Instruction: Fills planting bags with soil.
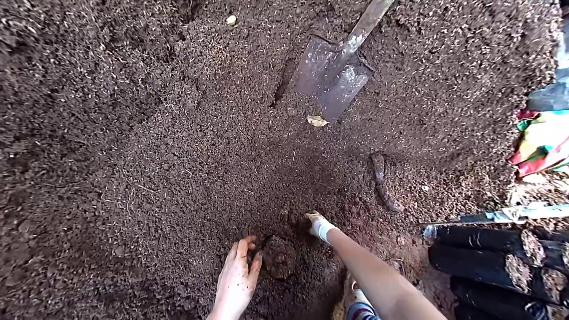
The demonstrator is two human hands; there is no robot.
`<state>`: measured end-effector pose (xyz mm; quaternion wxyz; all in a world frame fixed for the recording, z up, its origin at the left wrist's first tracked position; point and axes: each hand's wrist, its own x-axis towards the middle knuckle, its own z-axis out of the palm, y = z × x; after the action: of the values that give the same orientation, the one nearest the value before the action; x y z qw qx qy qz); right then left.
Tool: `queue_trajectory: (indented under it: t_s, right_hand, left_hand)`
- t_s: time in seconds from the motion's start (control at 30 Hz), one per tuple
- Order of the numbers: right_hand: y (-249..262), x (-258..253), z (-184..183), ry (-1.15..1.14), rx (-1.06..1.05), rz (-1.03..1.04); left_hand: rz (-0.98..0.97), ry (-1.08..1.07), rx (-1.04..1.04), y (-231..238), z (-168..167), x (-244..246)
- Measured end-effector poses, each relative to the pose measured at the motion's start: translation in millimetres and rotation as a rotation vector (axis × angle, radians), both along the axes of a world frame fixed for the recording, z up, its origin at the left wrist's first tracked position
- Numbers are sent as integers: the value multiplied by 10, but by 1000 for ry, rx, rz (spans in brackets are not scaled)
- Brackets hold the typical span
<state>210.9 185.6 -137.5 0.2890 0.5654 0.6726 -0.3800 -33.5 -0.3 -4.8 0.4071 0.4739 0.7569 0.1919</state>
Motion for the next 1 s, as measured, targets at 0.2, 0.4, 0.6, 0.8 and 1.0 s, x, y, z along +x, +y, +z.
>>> queue_trajectory:
  t_s: [0.2, 0.4, 0.6, 0.8, 1.0]
  right_hand:
    - [-293, -338, 1619, 402, -9, 131]
    - [-872, -749, 2094, 415, 39, 251]
    - [-1172, -696, 1644, 404, 304, 361]
    - [-777, -405, 1596, 396, -97, -377]
    - [-878, -587, 1406, 318, -261, -405]
  left_hand:
    - [-72, -98, -340, 24, 56, 113]
    - [-100, -127, -342, 64, 71, 183]
    - [-71, -143, -264, 45, 116, 194]
    - [-26, -406, -289, 48, -144, 19]
    - [6, -441, -378, 176, -197, 106]
